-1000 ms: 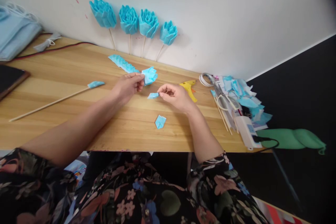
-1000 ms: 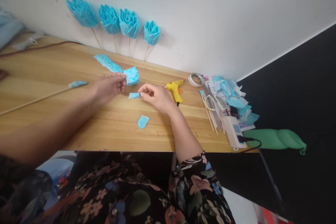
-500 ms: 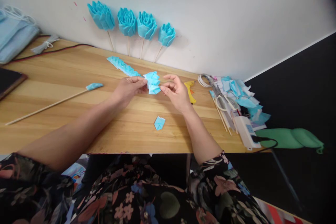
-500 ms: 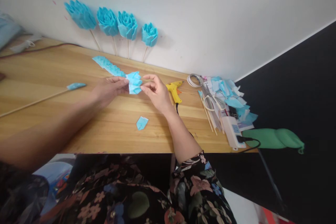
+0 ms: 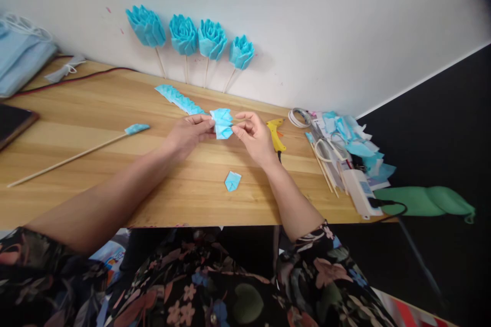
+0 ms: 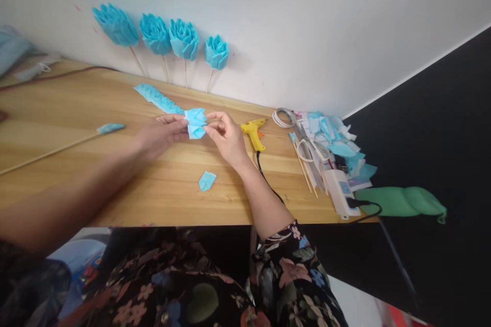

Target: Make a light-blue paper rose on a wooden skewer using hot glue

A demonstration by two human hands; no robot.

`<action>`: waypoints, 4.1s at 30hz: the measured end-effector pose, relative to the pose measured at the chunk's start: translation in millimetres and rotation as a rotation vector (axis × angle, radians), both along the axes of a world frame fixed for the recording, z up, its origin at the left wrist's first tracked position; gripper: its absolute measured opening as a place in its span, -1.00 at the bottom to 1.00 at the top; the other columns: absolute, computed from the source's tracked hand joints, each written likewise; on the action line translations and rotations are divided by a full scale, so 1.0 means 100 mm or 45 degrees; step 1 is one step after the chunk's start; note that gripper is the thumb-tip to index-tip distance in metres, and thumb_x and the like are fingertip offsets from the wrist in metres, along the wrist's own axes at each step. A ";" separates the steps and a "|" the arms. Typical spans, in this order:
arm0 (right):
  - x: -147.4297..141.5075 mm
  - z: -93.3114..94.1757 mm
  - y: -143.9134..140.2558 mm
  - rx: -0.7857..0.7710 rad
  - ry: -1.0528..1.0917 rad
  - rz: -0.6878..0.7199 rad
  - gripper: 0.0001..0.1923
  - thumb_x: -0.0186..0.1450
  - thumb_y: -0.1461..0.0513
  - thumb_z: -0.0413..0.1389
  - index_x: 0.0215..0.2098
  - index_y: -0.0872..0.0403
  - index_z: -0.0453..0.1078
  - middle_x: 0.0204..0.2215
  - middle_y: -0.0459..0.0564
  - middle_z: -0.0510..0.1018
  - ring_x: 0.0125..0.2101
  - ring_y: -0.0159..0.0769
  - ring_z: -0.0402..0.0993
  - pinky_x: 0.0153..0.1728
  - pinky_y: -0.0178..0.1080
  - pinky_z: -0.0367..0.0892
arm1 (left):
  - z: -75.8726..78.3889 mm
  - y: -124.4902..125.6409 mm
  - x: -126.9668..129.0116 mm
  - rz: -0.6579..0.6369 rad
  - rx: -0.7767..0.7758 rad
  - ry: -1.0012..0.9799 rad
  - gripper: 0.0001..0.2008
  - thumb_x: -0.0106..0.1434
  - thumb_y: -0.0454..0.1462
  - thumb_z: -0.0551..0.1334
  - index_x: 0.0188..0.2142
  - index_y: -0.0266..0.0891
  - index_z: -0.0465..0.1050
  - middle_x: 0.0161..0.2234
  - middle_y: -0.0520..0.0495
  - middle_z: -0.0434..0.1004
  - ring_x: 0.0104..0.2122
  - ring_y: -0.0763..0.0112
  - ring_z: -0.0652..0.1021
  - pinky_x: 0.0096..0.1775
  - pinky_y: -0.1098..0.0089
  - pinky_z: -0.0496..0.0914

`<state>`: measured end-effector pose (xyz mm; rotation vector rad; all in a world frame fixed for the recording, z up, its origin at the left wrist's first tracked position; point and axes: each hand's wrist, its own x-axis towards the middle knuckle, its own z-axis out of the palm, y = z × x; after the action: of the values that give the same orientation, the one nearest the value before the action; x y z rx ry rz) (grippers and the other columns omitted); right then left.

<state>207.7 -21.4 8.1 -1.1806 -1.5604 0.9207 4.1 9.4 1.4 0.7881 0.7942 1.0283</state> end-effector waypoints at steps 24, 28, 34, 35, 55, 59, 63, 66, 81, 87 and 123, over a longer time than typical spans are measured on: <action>-0.05 -0.09 0.00 -0.065 0.063 -0.035 -0.58 0.28 -0.02 0.30 0.00 -0.04 0.38 -0.36 -0.14 0.60 -0.34 -0.30 0.53 -0.22 -0.19 0.44 | 0.00 -0.01 0.04 0.048 -0.178 -0.194 -0.80 0.37 -0.51 0.33 -0.39 -0.31 0.59 -0.36 -0.08 0.71 -0.31 0.36 0.71 -0.06 0.32 0.59; -0.05 -0.10 0.01 -0.086 0.042 -0.067 -0.57 0.29 -0.04 0.30 0.01 -0.05 0.38 -0.32 -0.11 0.61 -0.30 -0.27 0.56 -0.21 -0.18 0.47 | -0.01 -0.01 0.03 0.016 -0.170 -0.183 -0.82 0.35 -0.50 0.36 -0.38 -0.29 0.61 -0.34 -0.09 0.72 -0.29 0.35 0.71 -0.05 0.33 0.58; -0.05 -0.12 0.03 -0.078 0.016 -0.085 -0.57 0.30 -0.06 0.27 0.01 -0.05 0.37 -0.33 -0.10 0.59 -0.28 -0.24 0.56 -0.18 -0.15 0.47 | -0.01 -0.03 0.05 0.000 -0.163 -0.194 -0.79 0.37 -0.49 0.32 -0.38 -0.28 0.61 -0.34 -0.10 0.72 -0.29 0.35 0.71 -0.09 0.36 0.56; -0.05 -0.12 0.03 -0.082 0.013 -0.098 -0.58 0.30 -0.05 0.26 0.00 -0.06 0.37 -0.32 -0.10 0.59 -0.28 -0.24 0.56 -0.18 -0.15 0.47 | 0.00 -0.03 0.05 0.003 -0.172 -0.203 -0.79 0.37 -0.50 0.32 -0.38 -0.28 0.61 -0.34 -0.09 0.73 -0.29 0.36 0.70 -0.09 0.36 0.56; -0.07 -0.10 0.01 -0.052 0.039 -0.149 -0.56 0.31 -0.10 0.30 -0.01 -0.04 0.44 -0.36 -0.11 0.62 -0.30 -0.25 0.59 -0.20 -0.17 0.50 | -0.04 -0.03 0.06 0.002 -0.099 -0.184 -0.85 0.25 -0.52 0.42 -0.38 -0.31 0.59 -0.35 -0.06 0.71 -0.32 0.38 0.69 -0.09 0.35 0.55; -0.05 -0.11 0.01 -0.067 0.146 -0.147 -0.39 0.32 -0.30 0.20 0.01 -0.02 0.49 -0.38 -0.09 0.63 -0.35 -0.31 0.56 -0.28 -0.23 0.51 | -0.06 -0.01 0.05 0.037 -0.122 -0.197 -0.84 0.29 -0.54 0.39 -0.37 -0.32 0.60 -0.40 -0.02 0.68 -0.35 0.43 0.66 -0.09 0.38 0.55; -0.06 -0.06 0.00 -0.239 0.212 -0.064 -0.37 0.22 -0.32 0.28 -0.11 0.00 0.58 -0.28 -0.04 0.65 -0.27 -0.29 0.53 -0.37 -0.29 0.50 | -0.06 -0.01 0.04 0.026 -0.135 -0.213 -0.82 0.32 -0.54 0.37 -0.37 -0.32 0.60 -0.41 -0.02 0.67 -0.34 0.42 0.66 -0.09 0.38 0.56; -0.11 -0.03 -0.03 -0.360 0.258 0.020 -0.47 0.14 -0.22 0.39 -0.20 0.00 0.58 -0.22 -0.04 0.65 -0.20 -0.28 0.53 -0.39 -0.34 0.48 | -0.07 -0.01 0.05 -0.007 -0.119 -0.230 -0.83 0.29 -0.55 0.40 -0.39 -0.33 0.60 -0.37 -0.06 0.70 -0.31 0.39 0.67 -0.07 0.35 0.56; -0.21 -0.12 0.00 -0.353 0.309 -0.001 -0.60 0.08 -0.06 0.41 -0.34 0.00 0.46 -0.40 -0.13 0.53 -0.34 -0.35 0.40 -0.41 -0.31 0.39 | -0.13 -0.01 0.04 -0.149 -0.015 -0.134 -0.80 0.14 -0.31 0.61 -0.40 -0.28 0.64 -0.37 -0.03 0.69 -0.34 0.42 0.63 -0.20 0.40 0.55; -0.22 -0.12 -0.01 -0.315 0.274 -0.002 -0.65 0.12 -0.03 0.37 -0.34 0.00 0.43 -0.41 -0.15 0.51 -0.37 -0.36 0.38 -0.42 -0.30 0.37 | -0.10 -0.01 0.03 -0.096 0.133 0.118 -0.75 0.10 -0.24 0.62 -0.47 -0.27 0.60 -0.48 0.02 0.59 -0.43 0.47 0.55 -0.27 0.42 0.48; -0.20 -0.09 -0.01 -0.351 0.315 -0.048 -0.47 0.08 -0.23 0.40 -0.41 0.01 0.47 -0.47 -0.14 0.49 -0.43 -0.38 0.36 -0.41 -0.30 0.36 | -0.09 -0.01 0.01 -0.171 0.124 0.055 -0.68 0.10 -0.23 0.62 -0.51 -0.28 0.53 -0.52 0.01 0.54 -0.48 0.46 0.52 -0.31 0.38 0.40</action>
<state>187.4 -22.7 -1.4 -1.2281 -1.2369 1.2360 4.6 8.1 -7.4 0.9373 0.7215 0.9376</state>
